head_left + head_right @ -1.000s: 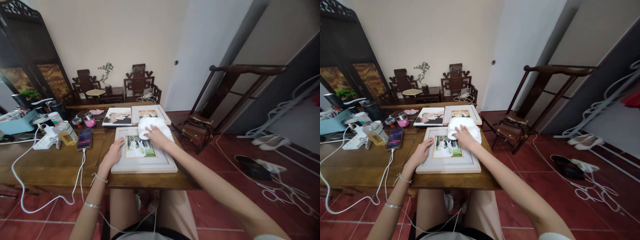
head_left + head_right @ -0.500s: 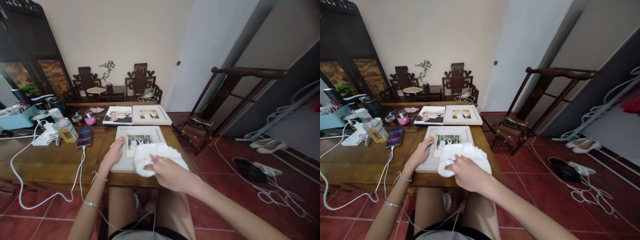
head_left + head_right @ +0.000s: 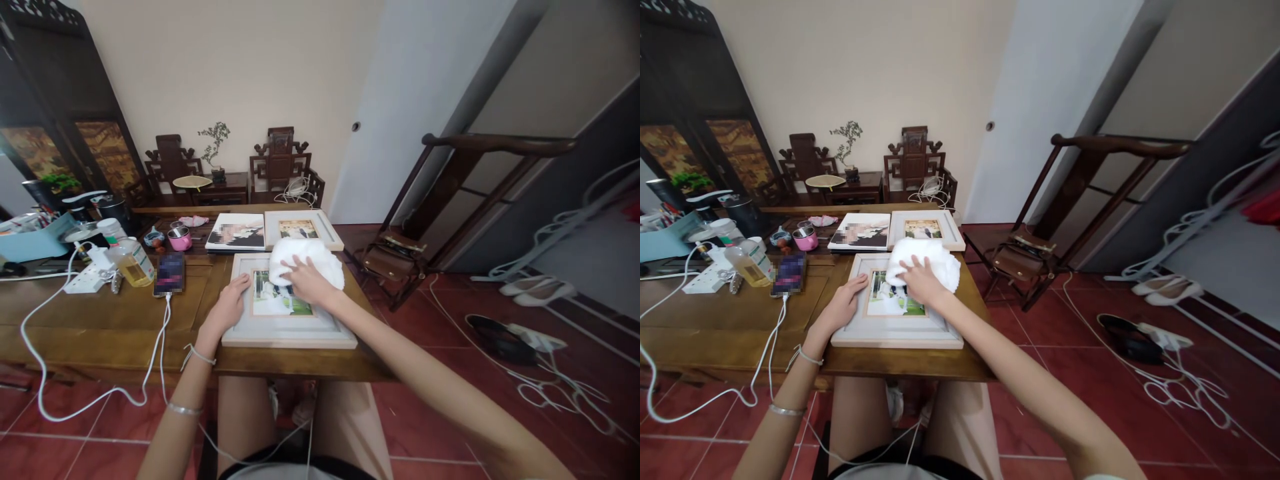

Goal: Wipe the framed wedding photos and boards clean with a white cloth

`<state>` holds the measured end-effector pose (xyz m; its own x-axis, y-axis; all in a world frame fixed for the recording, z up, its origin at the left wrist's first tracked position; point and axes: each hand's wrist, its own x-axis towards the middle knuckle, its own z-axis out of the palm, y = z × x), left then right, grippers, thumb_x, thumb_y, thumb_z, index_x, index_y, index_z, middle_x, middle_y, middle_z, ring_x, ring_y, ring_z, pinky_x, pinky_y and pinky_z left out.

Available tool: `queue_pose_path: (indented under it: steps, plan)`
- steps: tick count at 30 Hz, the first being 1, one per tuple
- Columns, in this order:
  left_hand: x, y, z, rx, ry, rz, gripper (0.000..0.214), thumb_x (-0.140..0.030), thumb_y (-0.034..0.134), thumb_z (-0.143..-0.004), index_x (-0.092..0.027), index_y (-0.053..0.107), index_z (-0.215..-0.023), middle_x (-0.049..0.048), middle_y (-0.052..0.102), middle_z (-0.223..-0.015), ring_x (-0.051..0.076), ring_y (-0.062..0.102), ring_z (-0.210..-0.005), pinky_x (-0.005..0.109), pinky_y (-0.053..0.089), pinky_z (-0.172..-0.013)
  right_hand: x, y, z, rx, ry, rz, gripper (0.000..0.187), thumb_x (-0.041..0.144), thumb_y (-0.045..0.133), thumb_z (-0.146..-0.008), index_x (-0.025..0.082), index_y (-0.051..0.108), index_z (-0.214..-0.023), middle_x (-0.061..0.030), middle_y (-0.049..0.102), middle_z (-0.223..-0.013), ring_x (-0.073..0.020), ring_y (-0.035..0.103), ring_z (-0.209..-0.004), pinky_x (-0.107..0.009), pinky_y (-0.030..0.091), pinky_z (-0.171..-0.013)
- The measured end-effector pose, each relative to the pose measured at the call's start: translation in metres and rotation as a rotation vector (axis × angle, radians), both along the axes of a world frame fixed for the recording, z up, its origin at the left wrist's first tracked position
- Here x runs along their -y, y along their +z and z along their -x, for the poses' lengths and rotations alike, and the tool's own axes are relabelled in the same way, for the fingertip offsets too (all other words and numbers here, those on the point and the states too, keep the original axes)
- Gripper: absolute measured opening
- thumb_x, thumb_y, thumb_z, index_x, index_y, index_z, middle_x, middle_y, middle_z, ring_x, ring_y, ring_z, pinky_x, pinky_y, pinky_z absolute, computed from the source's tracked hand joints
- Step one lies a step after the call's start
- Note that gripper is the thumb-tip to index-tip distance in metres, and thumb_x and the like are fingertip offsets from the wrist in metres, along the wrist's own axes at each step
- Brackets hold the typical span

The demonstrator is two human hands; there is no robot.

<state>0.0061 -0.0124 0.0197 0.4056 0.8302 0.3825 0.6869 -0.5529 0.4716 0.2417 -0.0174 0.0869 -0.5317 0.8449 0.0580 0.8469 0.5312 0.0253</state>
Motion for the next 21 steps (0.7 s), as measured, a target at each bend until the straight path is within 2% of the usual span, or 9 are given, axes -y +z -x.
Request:
queue_pose_path:
  steps: [3,7,10,13,16,18,21]
  plan:
    - [0.001,-0.002,-0.001,0.022,0.013,0.001,0.056,0.003,0.037,-0.073,-0.016,0.058,-0.122,0.0073,0.053,-0.136,0.019,0.044,-0.130,0.042,0.032,-0.113,0.041,0.009,-0.002,0.009,0.077,0.073,0.055,0.000,0.039,-0.072,0.014,0.062,-0.120,-0.0130,0.047,-0.139,-0.0340,0.035,-0.130,-0.055,0.030,-0.102]
    - [0.002,-0.002,-0.002,0.006,0.042,-0.006,0.055,0.003,0.036,-0.075,-0.013,0.058,-0.123,0.0100,0.052,-0.136,0.020,0.044,-0.130,0.042,0.033,-0.112,0.101,0.039,-0.006,0.020,0.198,0.288,0.056,-0.002,0.039,-0.069,0.017,0.066,-0.113,-0.0137,0.066,-0.114,-0.0293,0.052,-0.116,-0.043,0.043,-0.091]
    - [0.002,-0.002,-0.002,0.004,0.021,-0.023,0.054,0.002,0.036,-0.075,-0.013,0.058,-0.123,0.0102,0.052,-0.135,0.020,0.044,-0.130,0.042,0.033,-0.113,0.120,0.048,-0.003,-0.025,0.210,0.337,0.052,-0.001,0.039,-0.069,0.018,0.070,-0.106,-0.0135,0.069,-0.103,-0.0280,0.056,-0.111,-0.039,0.045,-0.087]
    - [0.001,-0.002,-0.001,0.016,0.010,-0.029,0.055,0.002,0.037,-0.075,-0.015,0.058,-0.123,0.0082,0.053,-0.135,0.019,0.044,-0.130,0.042,0.033,-0.112,0.105,0.031,0.002,-0.099,0.180,0.270,0.056,0.000,0.040,-0.068,0.019,0.065,-0.115,-0.0140,0.063,-0.118,-0.0286,0.046,-0.124,-0.045,0.039,-0.097]
    - [0.001,-0.001,0.000,0.004,0.006,-0.024,0.056,0.002,0.037,-0.075,-0.015,0.057,-0.123,0.0083,0.052,-0.136,0.020,0.044,-0.130,0.043,0.033,-0.112,0.064,0.006,0.003,-0.125,0.145,0.159,0.060,0.001,0.043,-0.068,0.018,0.059,-0.124,-0.0128,0.046,-0.140,-0.0302,0.032,-0.134,-0.052,0.026,-0.106]
    - [0.002,0.001,0.001,-0.012,-0.009,-0.022,0.056,0.002,0.036,-0.075,-0.014,0.057,-0.123,0.0086,0.053,-0.136,0.020,0.044,-0.130,0.042,0.033,-0.112,0.031,-0.004,0.004,-0.097,0.088,0.090,0.060,0.001,0.044,-0.070,0.016,0.057,-0.127,-0.0118,0.036,-0.147,-0.0331,0.025,-0.136,-0.057,0.023,-0.106]
    - [0.002,0.004,0.001,-0.021,-0.025,-0.018,0.055,0.002,0.036,-0.074,-0.014,0.057,-0.123,0.0083,0.052,-0.136,0.020,0.044,-0.130,0.041,0.032,-0.113,-0.007,-0.007,0.010,-0.035,-0.009,0.033,0.062,0.000,0.042,-0.072,0.017,0.052,-0.131,-0.0091,0.026,-0.152,-0.0395,0.018,-0.137,-0.068,0.023,-0.100]
